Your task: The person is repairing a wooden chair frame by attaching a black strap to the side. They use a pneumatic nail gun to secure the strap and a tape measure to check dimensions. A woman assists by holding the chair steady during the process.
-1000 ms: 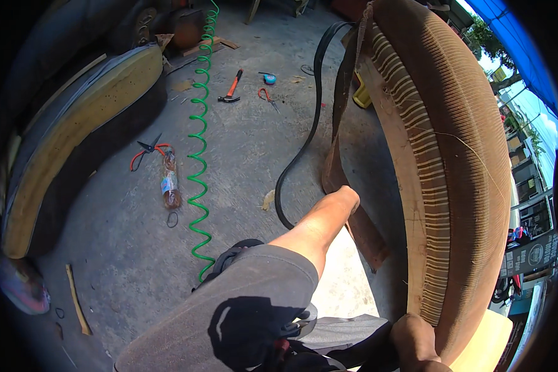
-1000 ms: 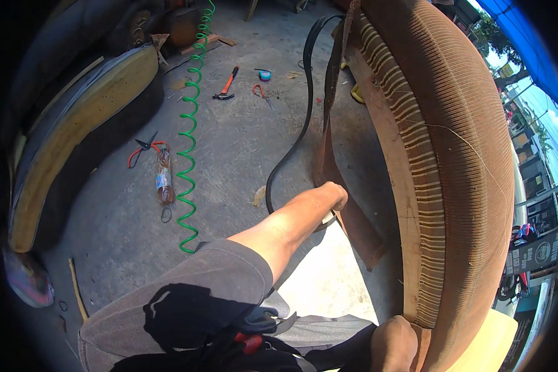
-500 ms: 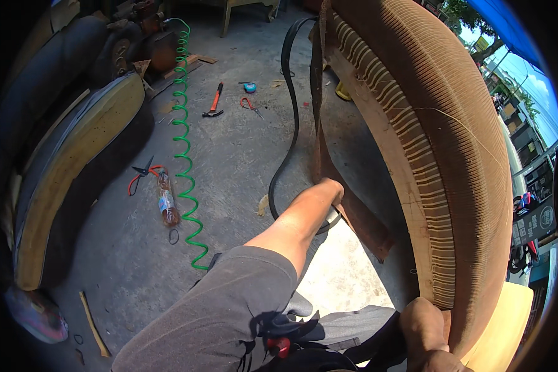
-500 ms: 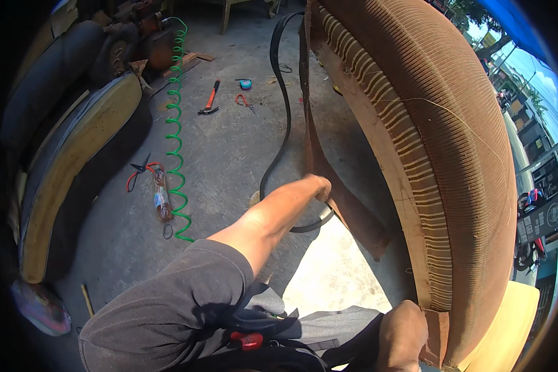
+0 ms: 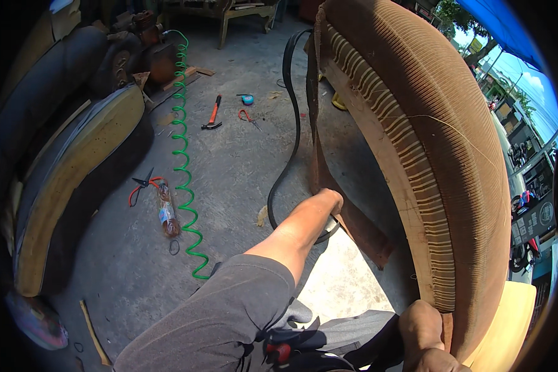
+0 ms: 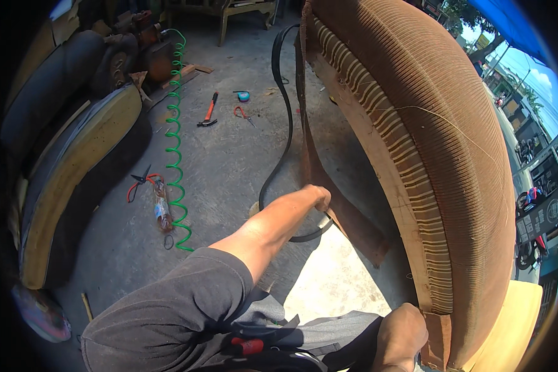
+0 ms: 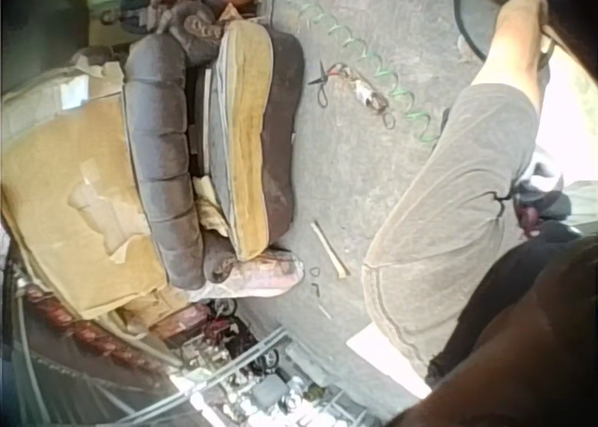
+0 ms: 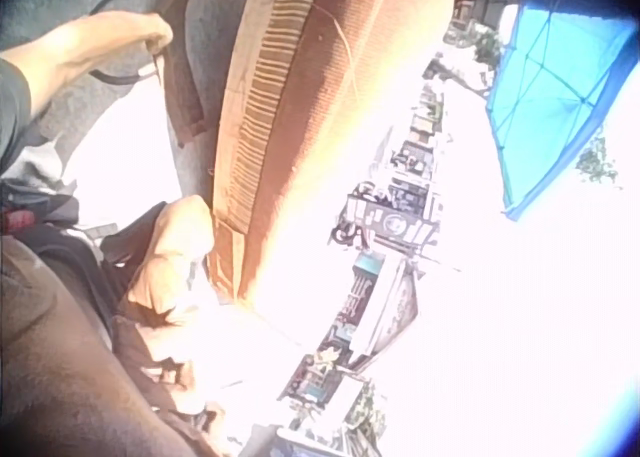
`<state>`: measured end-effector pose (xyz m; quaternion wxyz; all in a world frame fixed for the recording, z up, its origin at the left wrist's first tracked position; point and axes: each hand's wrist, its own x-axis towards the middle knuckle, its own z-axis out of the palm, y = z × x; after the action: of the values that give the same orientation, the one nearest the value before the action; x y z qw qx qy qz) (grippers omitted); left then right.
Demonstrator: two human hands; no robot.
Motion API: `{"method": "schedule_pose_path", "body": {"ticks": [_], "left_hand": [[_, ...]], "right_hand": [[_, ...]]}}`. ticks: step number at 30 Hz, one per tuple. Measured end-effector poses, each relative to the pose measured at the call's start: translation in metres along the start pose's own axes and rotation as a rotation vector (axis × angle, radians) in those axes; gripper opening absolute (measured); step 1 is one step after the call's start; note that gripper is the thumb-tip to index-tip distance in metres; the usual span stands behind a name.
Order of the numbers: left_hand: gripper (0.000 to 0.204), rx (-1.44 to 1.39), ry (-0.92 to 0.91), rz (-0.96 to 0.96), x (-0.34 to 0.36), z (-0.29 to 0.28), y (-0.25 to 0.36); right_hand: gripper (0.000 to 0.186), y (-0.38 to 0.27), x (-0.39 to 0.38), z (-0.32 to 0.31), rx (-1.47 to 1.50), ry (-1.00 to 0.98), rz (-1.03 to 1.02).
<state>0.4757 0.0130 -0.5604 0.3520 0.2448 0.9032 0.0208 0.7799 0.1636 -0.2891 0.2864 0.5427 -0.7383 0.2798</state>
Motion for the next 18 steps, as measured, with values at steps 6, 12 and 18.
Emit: {"method": "schedule_pose_path", "body": {"ticks": [6,12,18], "left_hand": [[0.032,-0.013,-0.024,-0.01,0.04,0.017,-0.014],[0.031,0.006,-0.003,-0.039,0.056,0.032,-0.028],[0.032,0.073,-0.09,-0.023,0.082,0.035,-0.029]], "right_hand": [[0.035,0.009,0.008,0.007,0.038,-0.006,-0.039],[0.035,0.016,0.015,0.011,0.089,0.017,-0.112],[0.035,0.028,0.014,0.014,0.113,0.028,-0.148]]}}
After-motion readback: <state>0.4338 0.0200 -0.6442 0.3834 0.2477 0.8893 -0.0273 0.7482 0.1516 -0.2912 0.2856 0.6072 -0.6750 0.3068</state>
